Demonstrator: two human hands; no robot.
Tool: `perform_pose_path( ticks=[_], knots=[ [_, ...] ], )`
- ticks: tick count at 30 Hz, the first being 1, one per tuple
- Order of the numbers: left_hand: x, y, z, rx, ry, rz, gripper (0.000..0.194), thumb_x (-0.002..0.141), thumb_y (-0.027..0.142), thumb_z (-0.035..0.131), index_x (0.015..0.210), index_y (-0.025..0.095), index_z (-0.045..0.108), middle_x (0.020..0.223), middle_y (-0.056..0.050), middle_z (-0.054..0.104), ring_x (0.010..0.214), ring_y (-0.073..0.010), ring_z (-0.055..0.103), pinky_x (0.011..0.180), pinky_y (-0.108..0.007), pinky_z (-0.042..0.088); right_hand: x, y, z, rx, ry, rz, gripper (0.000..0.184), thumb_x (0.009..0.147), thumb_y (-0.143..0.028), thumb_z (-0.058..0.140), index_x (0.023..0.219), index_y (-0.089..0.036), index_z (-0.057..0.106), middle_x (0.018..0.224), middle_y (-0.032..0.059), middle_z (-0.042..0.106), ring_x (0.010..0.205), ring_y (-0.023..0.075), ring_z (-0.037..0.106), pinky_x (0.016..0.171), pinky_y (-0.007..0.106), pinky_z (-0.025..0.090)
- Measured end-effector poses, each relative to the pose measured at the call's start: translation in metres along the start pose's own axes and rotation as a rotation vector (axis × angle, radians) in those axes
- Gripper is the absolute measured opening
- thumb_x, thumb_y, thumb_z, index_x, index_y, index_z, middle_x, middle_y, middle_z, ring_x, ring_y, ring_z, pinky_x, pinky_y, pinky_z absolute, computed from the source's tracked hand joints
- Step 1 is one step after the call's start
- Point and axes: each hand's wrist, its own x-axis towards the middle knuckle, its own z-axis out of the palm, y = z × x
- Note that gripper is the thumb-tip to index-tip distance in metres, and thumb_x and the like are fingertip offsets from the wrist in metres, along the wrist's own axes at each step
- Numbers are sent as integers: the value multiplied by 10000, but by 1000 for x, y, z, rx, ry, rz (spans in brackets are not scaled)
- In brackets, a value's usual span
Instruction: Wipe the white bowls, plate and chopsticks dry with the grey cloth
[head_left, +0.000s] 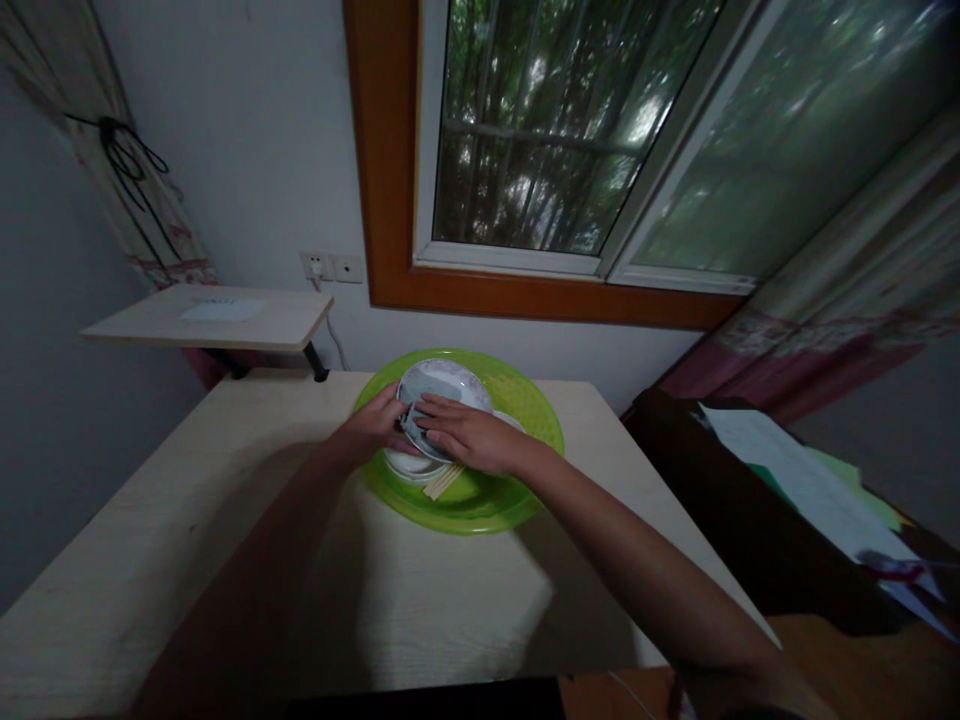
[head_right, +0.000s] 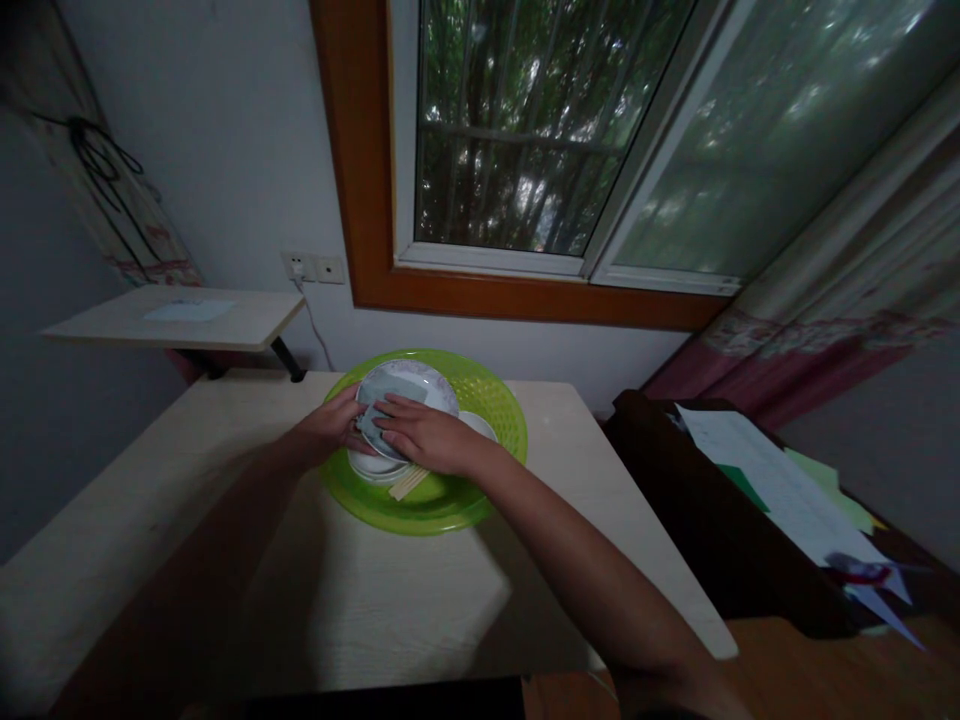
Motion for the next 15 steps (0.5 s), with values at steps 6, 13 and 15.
perform_pose_path(
  ticks=[6, 13, 15],
  knots=[
    [2, 3, 2, -62, 17, -90, 678, 849, 333, 610, 1494, 316, 403, 1379, -140, 570, 898, -263, 685, 634, -427, 645, 9, 20, 5, -313, 97, 84, 477, 1060, -392, 404, 1441, -140, 541, 1571, 124, 405, 1507, 277, 286, 1222, 493, 305],
    [4, 8, 2, -120, 93, -78, 745, 802, 257, 622, 1506, 250, 379, 1305, -164, 627, 922, -294, 714, 656, -414, 644, -9, 16, -9, -496, 120, 358, 477, 1051, -409, 414, 1282, -77, 668, 1374, 196, 600, 1321, 336, 489, 1118, 513, 380],
    [4, 9, 2, -133, 122, -80, 762, 796, 242, 627, 1512, 244, 365, 1304, -163, 633, 903, -289, 724, 642, -398, 646, -17, 9, -14, -482, 79, 369, 516, 1052, -468, 389, 1127, -102, 745, 1196, 189, 685, 1189, 324, 559, 1066, 493, 415]
  ],
)
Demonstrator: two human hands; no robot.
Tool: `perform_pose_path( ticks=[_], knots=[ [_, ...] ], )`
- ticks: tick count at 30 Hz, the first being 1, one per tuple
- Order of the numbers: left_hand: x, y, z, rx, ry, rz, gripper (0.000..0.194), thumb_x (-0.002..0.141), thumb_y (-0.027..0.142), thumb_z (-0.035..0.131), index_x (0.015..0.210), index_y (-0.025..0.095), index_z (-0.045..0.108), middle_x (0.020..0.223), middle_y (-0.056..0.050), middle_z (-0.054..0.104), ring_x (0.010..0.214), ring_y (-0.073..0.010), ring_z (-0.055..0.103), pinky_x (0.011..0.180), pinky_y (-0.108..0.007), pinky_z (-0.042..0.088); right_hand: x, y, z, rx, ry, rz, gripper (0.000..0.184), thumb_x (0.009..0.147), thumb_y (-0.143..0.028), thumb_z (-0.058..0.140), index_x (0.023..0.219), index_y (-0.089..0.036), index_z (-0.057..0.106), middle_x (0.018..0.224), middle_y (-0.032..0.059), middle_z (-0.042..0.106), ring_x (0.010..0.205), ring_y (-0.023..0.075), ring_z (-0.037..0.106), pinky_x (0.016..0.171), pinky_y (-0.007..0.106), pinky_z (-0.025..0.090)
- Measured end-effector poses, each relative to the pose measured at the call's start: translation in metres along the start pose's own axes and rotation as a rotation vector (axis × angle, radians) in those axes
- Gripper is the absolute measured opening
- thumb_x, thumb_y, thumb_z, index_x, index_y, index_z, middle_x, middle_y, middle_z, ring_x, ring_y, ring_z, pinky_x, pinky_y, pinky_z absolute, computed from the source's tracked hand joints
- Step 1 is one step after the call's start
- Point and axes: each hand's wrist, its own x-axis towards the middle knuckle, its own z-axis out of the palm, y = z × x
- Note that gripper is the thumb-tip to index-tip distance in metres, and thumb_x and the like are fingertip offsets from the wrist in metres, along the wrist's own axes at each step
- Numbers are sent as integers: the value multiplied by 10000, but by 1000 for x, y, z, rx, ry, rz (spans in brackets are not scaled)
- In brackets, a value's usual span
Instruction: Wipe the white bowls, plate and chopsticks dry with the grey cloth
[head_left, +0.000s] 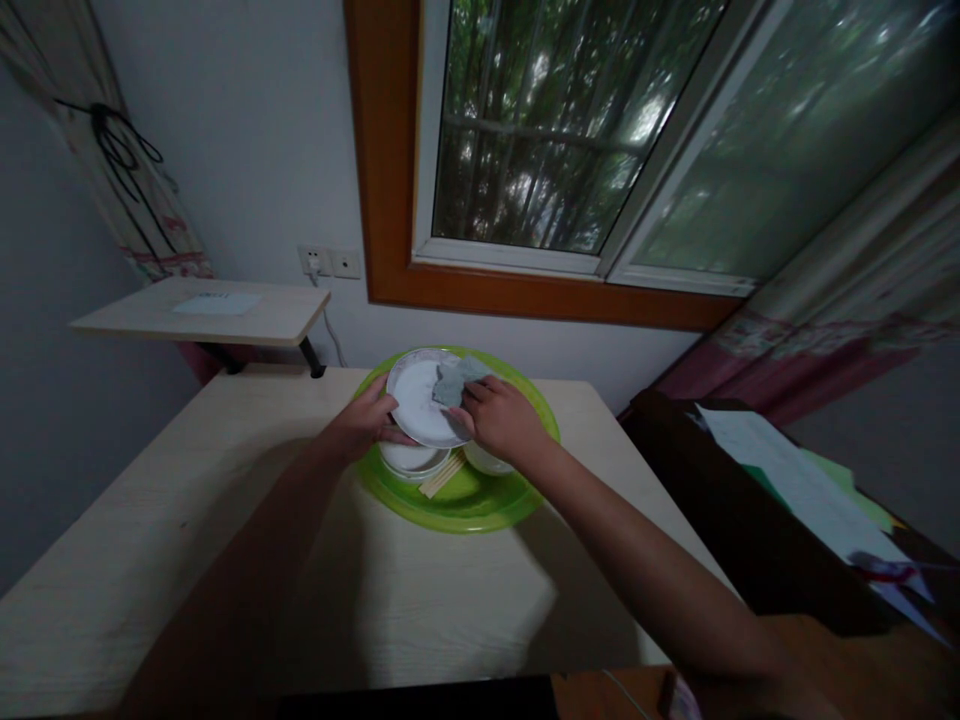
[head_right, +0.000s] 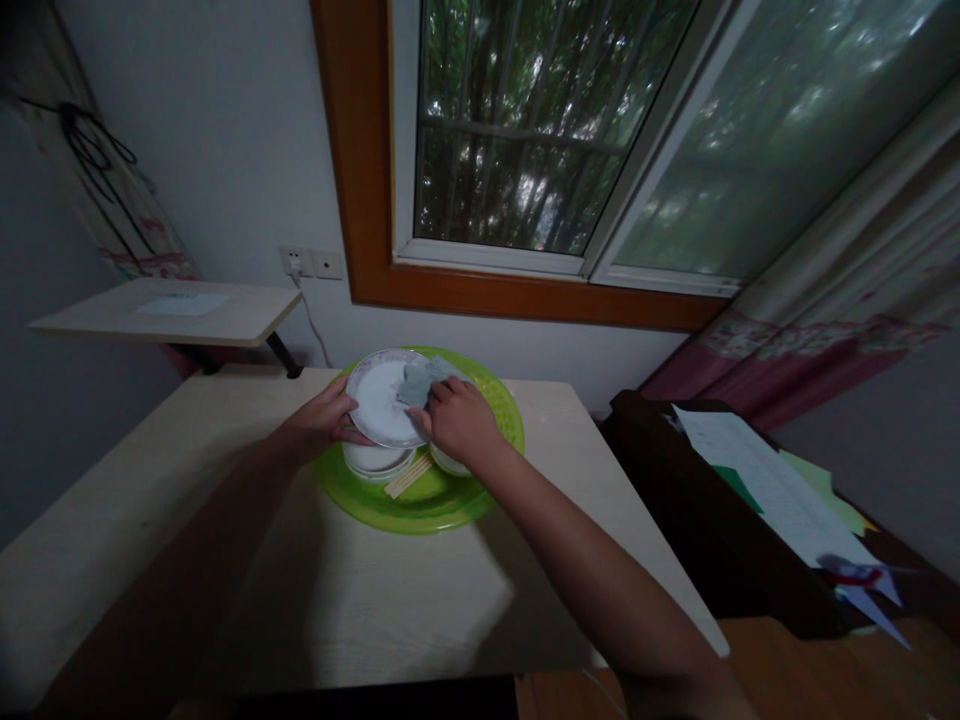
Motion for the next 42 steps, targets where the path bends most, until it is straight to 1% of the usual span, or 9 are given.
perform_pose_path(
  ticks=[4, 10, 15, 23, 27, 30, 33, 37, 42],
  knots=[
    [1, 0, 0, -40, -4, -1, 771, 803, 206, 602, 1529, 252, 344, 1305, -148, 637, 876, -269, 740, 647, -390, 648, -15, -5, -11, 135, -95, -98, 551, 1070, -465, 325, 1022, -151, 775, 1048, 134, 699, 1051, 267, 592, 1009, 434, 448],
    [1, -1, 0, -16, -45, -35, 674, 834, 229, 588, 1487, 239, 424, 1159, -132, 700, 792, -255, 736, 643, -392, 638, -11, -23, -11, 507, -135, -295, 470, 1089, -367, 293, 1218, -155, 692, 1311, 109, 596, 1231, 200, 535, 1122, 357, 400],
    [1, -2, 0, 17, -85, -37, 600, 861, 305, 599, 1445, 269, 467, 1165, -133, 689, 788, -242, 727, 634, -395, 636, 13, -29, 3, 396, -84, -373, 433, 1078, -335, 319, 1311, -151, 634, 1488, 128, 480, 1400, 237, 403, 1192, 446, 329],
    [4, -3, -1, -30, -50, -61, 602, 813, 252, 620, 1403, 290, 507, 1185, -129, 684, 862, -306, 720, 673, -477, 630, 33, -12, 15, 53, 96, -159, 466, 1048, -332, 393, 1422, -105, 554, 1508, 126, 487, 1421, 325, 359, 1200, 501, 289],
    [4, -3, -4, -41, -19, -31, 664, 802, 227, 621, 1444, 271, 459, 1230, -147, 672, 893, -308, 714, 673, -451, 636, 22, -7, 5, -57, 57, -17, 411, 1022, -293, 435, 1273, -65, 666, 1385, 186, 588, 1280, 358, 474, 1096, 511, 383],
    [5, -4, -7, -47, -5, -12, 701, 806, 228, 622, 1477, 269, 421, 1270, -148, 650, 903, -305, 721, 692, -464, 641, 9, -7, -4, -85, -30, 18, 371, 1018, -281, 438, 1078, -81, 745, 1158, 209, 697, 1132, 350, 563, 990, 490, 442],
    [6, -6, -8, -51, 2, -17, 717, 803, 235, 629, 1485, 261, 411, 1279, -154, 642, 911, -314, 727, 687, -469, 644, -4, -10, -12, -11, -119, -42, 379, 1030, -272, 412, 1044, -102, 751, 1047, 179, 732, 1041, 311, 626, 968, 457, 462],
    [6, -4, -6, -64, 12, -22, 720, 803, 225, 619, 1491, 246, 408, 1254, -157, 660, 853, -294, 732, 644, -425, 644, -13, -17, -20, 225, -136, -210, 392, 1044, -269, 399, 1332, -144, 634, 1346, 127, 642, 1192, 249, 613, 1074, 428, 439],
    [1, 1, -1, -23, -9, -59, 637, 850, 243, 584, 1472, 242, 446, 1149, -133, 705, 716, -231, 720, 572, -359, 616, -3, -29, -19, 461, -150, -385, 420, 1076, -305, 343, 1416, -214, 571, 1496, 63, 521, 1358, 195, 501, 1171, 419, 366]
  ],
)
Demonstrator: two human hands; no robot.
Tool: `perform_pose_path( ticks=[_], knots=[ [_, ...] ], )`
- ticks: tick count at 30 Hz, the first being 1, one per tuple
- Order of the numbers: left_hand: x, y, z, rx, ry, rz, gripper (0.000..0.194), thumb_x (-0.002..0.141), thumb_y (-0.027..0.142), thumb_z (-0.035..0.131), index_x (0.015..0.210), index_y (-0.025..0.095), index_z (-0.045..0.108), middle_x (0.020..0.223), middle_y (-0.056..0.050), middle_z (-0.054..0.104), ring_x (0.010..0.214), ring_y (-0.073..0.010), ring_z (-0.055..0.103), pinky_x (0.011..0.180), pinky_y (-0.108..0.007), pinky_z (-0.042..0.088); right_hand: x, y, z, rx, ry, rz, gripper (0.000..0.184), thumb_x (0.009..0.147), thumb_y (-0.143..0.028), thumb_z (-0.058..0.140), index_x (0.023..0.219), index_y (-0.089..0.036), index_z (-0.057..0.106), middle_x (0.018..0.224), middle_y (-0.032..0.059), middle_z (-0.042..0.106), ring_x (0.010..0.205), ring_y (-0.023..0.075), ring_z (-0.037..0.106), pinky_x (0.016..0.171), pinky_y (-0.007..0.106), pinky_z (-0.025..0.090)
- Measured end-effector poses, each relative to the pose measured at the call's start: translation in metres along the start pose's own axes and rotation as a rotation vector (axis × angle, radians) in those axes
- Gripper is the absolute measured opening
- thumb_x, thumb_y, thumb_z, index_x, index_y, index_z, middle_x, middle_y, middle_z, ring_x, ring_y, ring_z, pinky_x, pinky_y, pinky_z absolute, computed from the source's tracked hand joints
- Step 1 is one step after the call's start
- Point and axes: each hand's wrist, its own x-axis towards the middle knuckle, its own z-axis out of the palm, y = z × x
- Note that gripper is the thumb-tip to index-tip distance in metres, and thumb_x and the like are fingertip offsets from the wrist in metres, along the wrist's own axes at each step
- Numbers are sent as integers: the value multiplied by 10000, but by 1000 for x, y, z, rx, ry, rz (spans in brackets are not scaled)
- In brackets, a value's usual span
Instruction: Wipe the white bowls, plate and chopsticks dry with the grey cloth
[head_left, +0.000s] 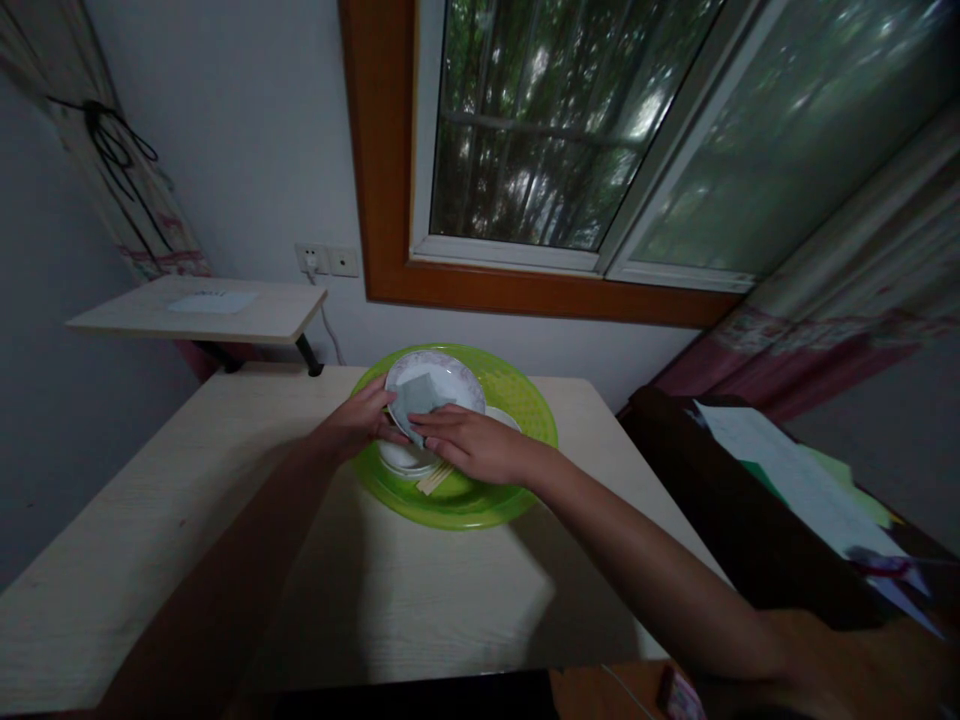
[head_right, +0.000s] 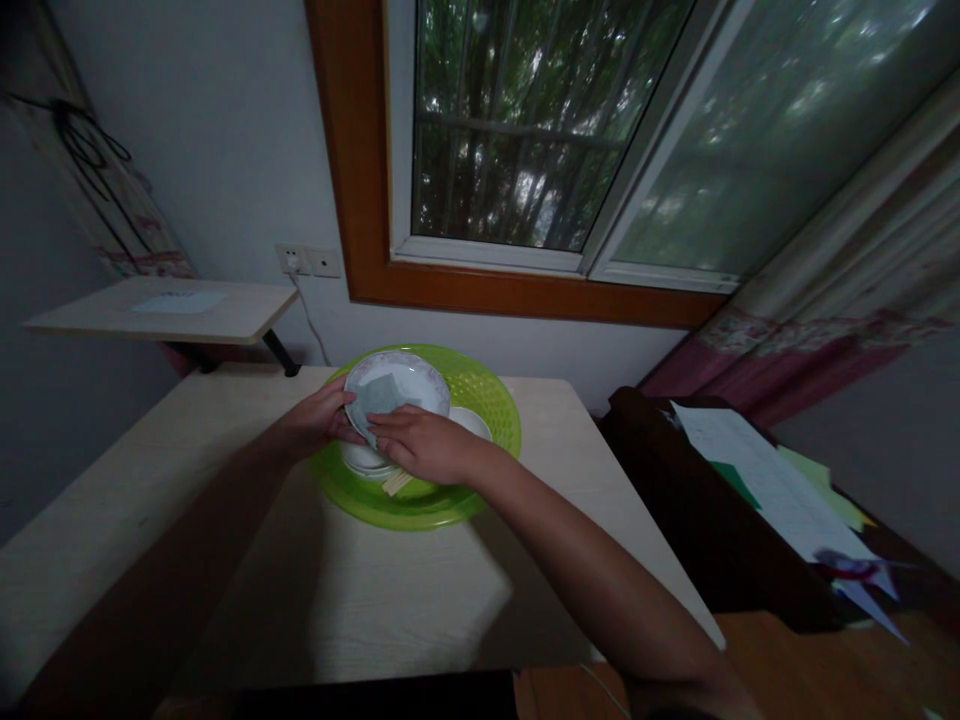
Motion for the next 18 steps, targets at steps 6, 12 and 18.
perform_pose_path(
  ticks=[6, 12, 18],
  knots=[
    [-1, -1, -1, -4, -68, 2, 624, 860, 277, 603, 1467, 268, 459, 1245, -129, 680, 826, -254, 729, 616, -396, 632, 26, 16, 13, -156, 70, 34, 475, 1081, -391, 327, 1450, -178, 537, 1544, 97, 456, 1451, 221, 390, 1213, 437, 305],
    [3, -4, -5, -9, -62, 14, 681, 841, 253, 588, 1499, 245, 414, 1218, -143, 683, 791, -246, 721, 608, -392, 631, 27, 36, 17, -463, 211, 277, 555, 1042, -494, 416, 1440, -130, 545, 1536, 112, 465, 1425, 351, 376, 1195, 533, 268],
    [2, -6, -7, -6, 14, 54, 664, 833, 268, 619, 1472, 256, 436, 1270, -149, 661, 829, -278, 719, 632, -422, 639, 4, 27, 7, -526, 124, 463, 471, 1032, -428, 447, 1090, -74, 752, 1208, 211, 691, 1144, 367, 568, 975, 502, 442]
  ],
)
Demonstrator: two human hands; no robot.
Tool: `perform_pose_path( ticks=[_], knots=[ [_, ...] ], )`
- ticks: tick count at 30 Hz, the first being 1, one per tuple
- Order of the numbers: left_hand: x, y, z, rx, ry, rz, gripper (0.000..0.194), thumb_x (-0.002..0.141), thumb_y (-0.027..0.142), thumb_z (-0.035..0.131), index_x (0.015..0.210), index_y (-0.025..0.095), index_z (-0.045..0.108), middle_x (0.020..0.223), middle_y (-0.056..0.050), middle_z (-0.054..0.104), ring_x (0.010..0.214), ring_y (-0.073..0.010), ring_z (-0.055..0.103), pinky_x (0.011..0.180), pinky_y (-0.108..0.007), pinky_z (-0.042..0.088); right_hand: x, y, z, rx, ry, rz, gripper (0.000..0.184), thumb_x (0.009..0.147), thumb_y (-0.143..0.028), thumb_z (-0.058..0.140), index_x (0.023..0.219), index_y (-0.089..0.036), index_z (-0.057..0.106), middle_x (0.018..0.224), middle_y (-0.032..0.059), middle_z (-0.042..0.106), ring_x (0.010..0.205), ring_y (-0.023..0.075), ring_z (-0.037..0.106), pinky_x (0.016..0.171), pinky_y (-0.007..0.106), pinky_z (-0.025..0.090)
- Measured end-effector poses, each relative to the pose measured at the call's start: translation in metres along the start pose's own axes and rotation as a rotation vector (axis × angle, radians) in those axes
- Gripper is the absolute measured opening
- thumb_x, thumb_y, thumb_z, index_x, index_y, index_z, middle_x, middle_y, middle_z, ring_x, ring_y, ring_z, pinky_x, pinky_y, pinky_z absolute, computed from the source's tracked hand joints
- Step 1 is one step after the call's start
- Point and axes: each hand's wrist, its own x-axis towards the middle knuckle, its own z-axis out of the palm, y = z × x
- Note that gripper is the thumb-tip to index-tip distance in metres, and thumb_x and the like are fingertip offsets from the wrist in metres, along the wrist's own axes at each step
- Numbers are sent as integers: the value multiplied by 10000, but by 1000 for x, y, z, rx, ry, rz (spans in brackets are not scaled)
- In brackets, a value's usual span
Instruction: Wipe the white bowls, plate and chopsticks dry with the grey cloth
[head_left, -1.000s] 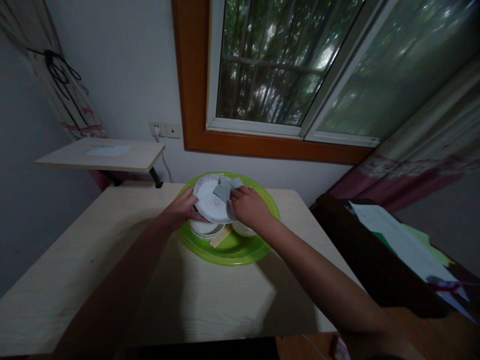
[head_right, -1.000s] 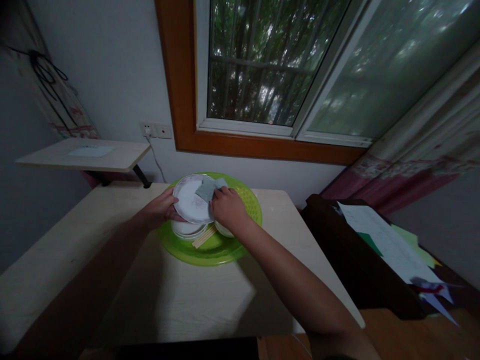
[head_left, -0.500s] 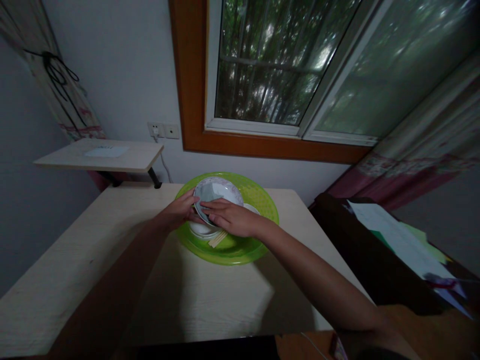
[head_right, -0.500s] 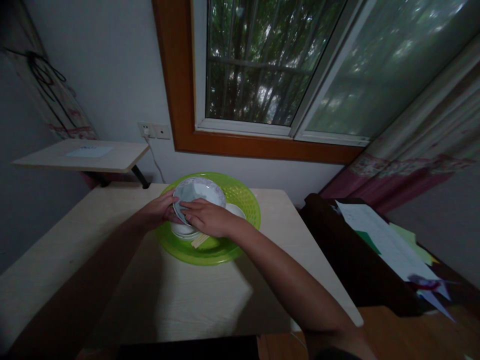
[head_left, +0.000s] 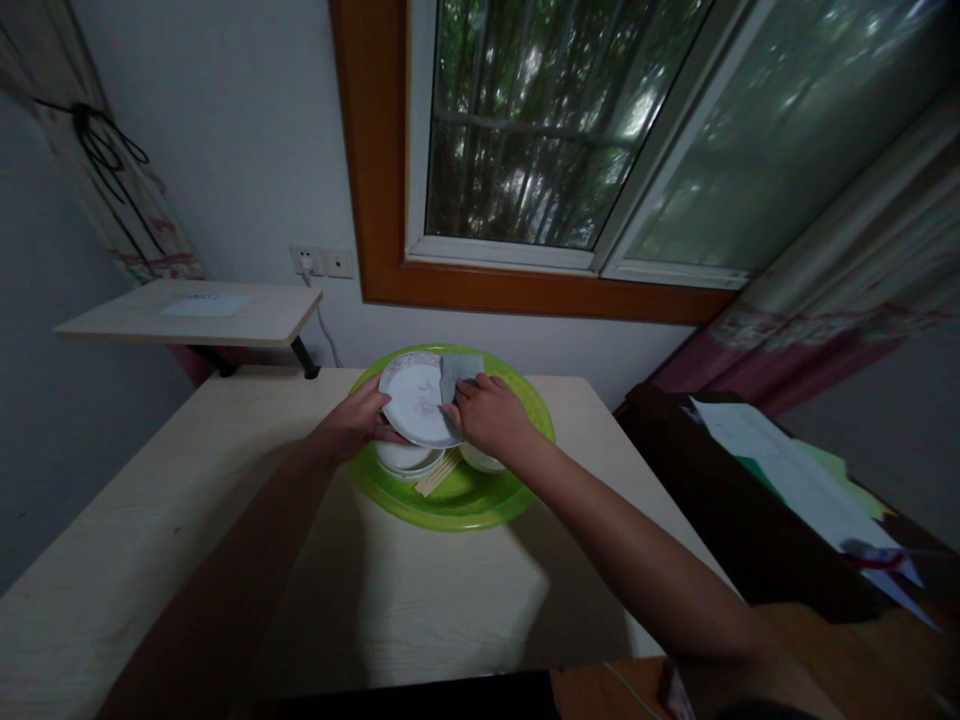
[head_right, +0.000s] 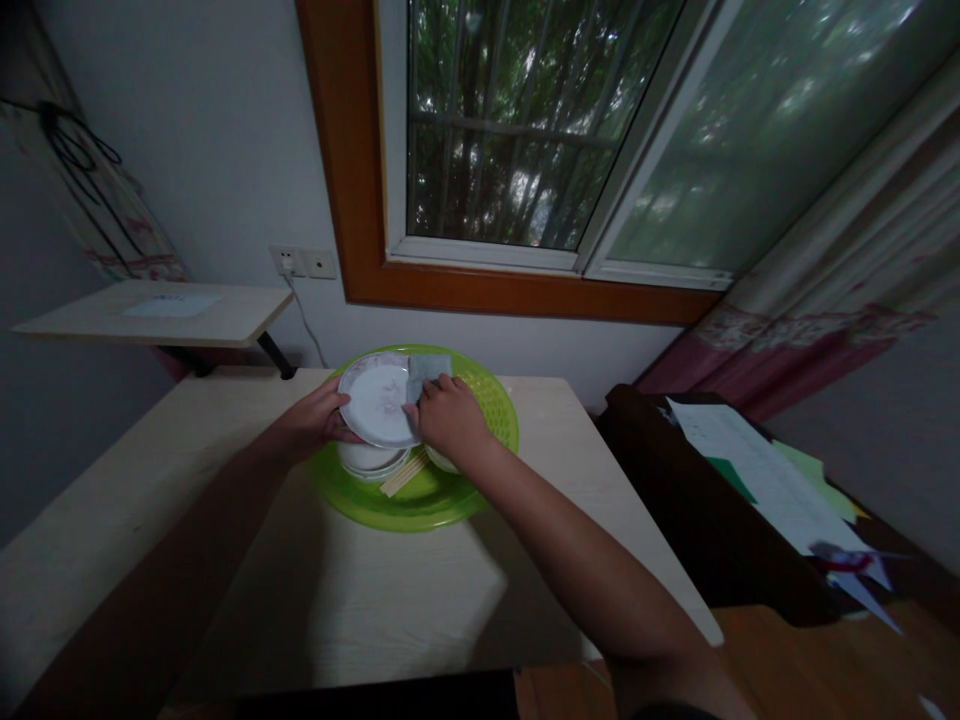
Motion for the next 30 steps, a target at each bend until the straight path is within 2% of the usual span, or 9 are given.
perform_pose_path(
  ticks=[3, 5, 9, 13, 16, 19, 22, 26, 30],
  knots=[
    [0, -1, 0, -15, -1, 20, 647, 842, 271, 623, 1462, 241, 441, 1277, -150, 648, 853, -286, 724, 650, -432, 642, -13, -3, -10, 72, -86, -64, 441, 1032, -370, 444, 931, -104, 780, 927, 187, 742, 1037, 333, 613, 936, 465, 462],
    [1, -1, -1, -23, -11, 30, 666, 848, 260, 611, 1482, 232, 409, 1266, -151, 646, 854, -272, 728, 650, -408, 643, -18, -5, -16, 175, -137, -146, 441, 1040, -349, 421, 912, -122, 777, 875, 156, 743, 966, 292, 641, 919, 435, 484],
    [4, -2, -3, -22, -23, 7, 671, 857, 256, 603, 1492, 228, 387, 1108, -129, 694, 703, -200, 707, 562, -312, 606, -15, -8, -19, 511, -141, -387, 394, 1066, -292, 371, 1145, -153, 731, 1158, 106, 732, 1109, 215, 641, 1038, 396, 467],
    [3, -1, 0, -39, -50, -26, 584, 863, 242, 587, 1437, 224, 480, 1007, -97, 720, 620, -164, 654, 520, -269, 563, 2, -14, -6, 627, -107, -504, 406, 1070, -275, 368, 1381, -141, 593, 1474, 107, 541, 1386, 184, 474, 1188, 385, 353],
    [-1, 3, 5, -36, -52, -65, 577, 875, 248, 582, 1440, 214, 477, 1095, -108, 714, 730, -211, 690, 579, -336, 604, 17, -15, 5, 496, -84, -486, 440, 1060, -269, 381, 1443, -107, 526, 1549, 119, 443, 1483, 196, 341, 1233, 389, 288],
    [-3, 5, 6, -30, -41, -75, 591, 890, 244, 555, 1468, 203, 443, 1167, -136, 694, 789, -232, 706, 605, -380, 624, 28, -12, 15, 342, -13, -404, 472, 1048, -261, 404, 1478, -82, 478, 1572, 128, 402, 1505, 223, 296, 1238, 396, 280],
    [-2, 4, 5, -22, -51, -65, 621, 873, 244, 571, 1477, 210, 436, 1214, -154, 678, 806, -240, 713, 603, -382, 630, 30, -7, 20, 193, 50, -255, 480, 1044, -261, 412, 1481, -72, 474, 1556, 139, 424, 1473, 260, 355, 1219, 427, 312],
    [-1, 0, 3, -26, -69, -31, 650, 852, 258, 599, 1480, 211, 438, 1196, -165, 687, 802, -257, 719, 608, -397, 630, 18, 0, 16, 7, 14, -105, 425, 1004, -152, 426, 1387, -36, 569, 1465, 189, 524, 1391, 306, 461, 1141, 438, 401],
    [-3, -1, 3, -32, -44, 14, 658, 850, 271, 612, 1480, 202, 436, 1199, -179, 686, 808, -275, 721, 599, -399, 626, -2, 3, 0, -60, -113, -2, 274, 955, -118, 495, 1069, -75, 740, 1117, 198, 721, 1081, 314, 667, 912, 396, 529]
  ],
)
